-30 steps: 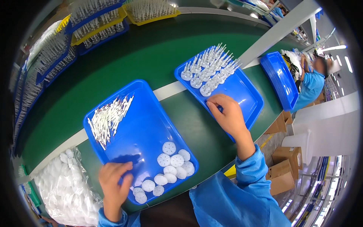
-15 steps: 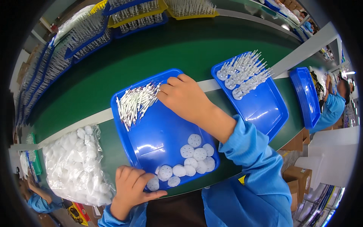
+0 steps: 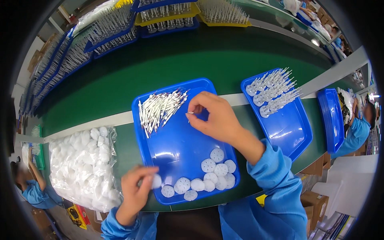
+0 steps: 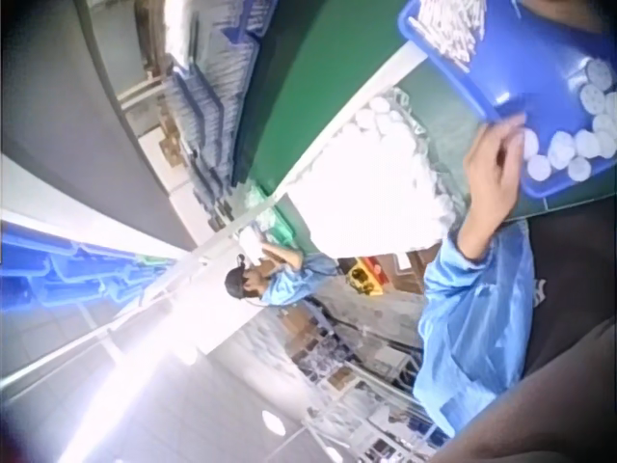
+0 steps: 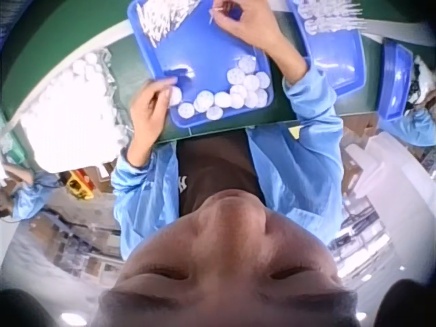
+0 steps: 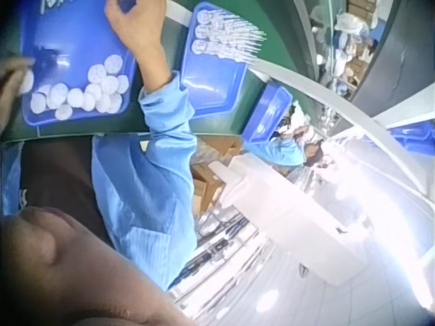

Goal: The person inserts thin white sticks into small white circular discs at a factory workstation. They pick up a disc and a stick, insert the stick into the disc, and place the assembled unit into a blue tray. The process is repeated continuously throughout the clip.

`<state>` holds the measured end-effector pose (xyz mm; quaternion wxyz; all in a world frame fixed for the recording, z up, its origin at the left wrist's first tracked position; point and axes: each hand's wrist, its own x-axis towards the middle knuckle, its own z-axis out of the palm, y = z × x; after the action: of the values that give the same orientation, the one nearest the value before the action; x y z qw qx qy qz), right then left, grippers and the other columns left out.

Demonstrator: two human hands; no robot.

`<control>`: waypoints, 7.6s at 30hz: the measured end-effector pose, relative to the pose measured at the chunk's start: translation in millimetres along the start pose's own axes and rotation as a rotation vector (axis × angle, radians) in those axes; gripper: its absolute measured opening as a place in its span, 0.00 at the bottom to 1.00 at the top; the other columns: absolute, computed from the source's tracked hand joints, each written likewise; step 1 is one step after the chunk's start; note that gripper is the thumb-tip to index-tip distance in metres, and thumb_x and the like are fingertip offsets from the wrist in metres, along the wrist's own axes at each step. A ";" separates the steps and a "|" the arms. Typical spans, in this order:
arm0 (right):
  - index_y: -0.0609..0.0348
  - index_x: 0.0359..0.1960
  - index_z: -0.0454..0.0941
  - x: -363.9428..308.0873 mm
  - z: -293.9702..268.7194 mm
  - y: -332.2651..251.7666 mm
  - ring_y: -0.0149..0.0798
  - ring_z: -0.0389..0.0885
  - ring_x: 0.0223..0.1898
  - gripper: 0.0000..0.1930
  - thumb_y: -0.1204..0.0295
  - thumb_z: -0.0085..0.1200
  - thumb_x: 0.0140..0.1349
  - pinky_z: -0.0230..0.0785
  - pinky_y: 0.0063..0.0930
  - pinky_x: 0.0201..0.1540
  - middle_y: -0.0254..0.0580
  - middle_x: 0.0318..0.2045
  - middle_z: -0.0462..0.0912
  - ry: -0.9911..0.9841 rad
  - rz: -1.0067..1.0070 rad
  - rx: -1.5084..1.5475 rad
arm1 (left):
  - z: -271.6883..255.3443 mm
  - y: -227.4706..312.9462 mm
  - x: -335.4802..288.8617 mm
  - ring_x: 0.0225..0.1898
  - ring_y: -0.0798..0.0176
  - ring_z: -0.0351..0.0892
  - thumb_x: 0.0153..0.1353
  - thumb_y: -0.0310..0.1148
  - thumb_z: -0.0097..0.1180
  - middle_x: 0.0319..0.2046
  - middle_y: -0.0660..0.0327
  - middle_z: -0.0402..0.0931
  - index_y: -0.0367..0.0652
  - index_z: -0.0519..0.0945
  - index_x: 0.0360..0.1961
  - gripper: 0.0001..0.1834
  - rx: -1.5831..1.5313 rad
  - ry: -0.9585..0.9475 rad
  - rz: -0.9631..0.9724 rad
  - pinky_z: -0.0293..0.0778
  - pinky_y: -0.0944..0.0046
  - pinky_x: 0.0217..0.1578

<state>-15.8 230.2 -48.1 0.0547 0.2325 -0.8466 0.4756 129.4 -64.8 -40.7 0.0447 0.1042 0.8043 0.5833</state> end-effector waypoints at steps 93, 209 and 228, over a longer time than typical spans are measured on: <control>0.54 0.43 0.89 -2.3 -8.7 -2.7 0.43 0.88 0.50 0.14 0.74 0.70 0.53 0.79 0.39 0.55 0.36 0.47 0.90 -0.029 -0.305 -0.570 | 32.4 -15.5 112.1 0.48 0.58 0.85 0.65 0.24 0.70 0.56 0.51 0.79 0.38 0.88 0.63 0.23 -0.004 0.173 0.446 0.83 0.63 0.46; 0.53 0.42 0.85 43.2 6.6 1.8 0.41 0.85 0.48 0.09 0.72 0.61 0.60 0.73 0.42 0.61 0.36 0.39 0.88 -0.211 -0.429 -0.945 | 37.8 -18.5 107.5 0.30 0.69 0.82 0.80 0.30 0.60 0.34 0.59 0.84 0.32 0.85 0.59 0.14 -0.643 0.219 0.000 0.79 0.69 0.33; 0.59 0.45 0.92 -11.5 32.5 -18.8 0.24 0.79 0.19 0.11 0.79 0.74 0.60 0.69 0.23 0.24 0.33 0.20 0.84 0.100 -0.028 0.044 | 39.9 -22.4 109.9 0.54 0.65 0.86 0.70 0.16 0.64 0.57 0.56 0.83 0.38 0.87 0.61 0.19 -0.415 0.290 0.109 0.85 0.71 0.46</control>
<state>7.0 198.9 -54.7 0.0983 0.2215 -0.8289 0.5041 27.5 -10.2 -69.0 -0.0825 0.0513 0.6586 0.7462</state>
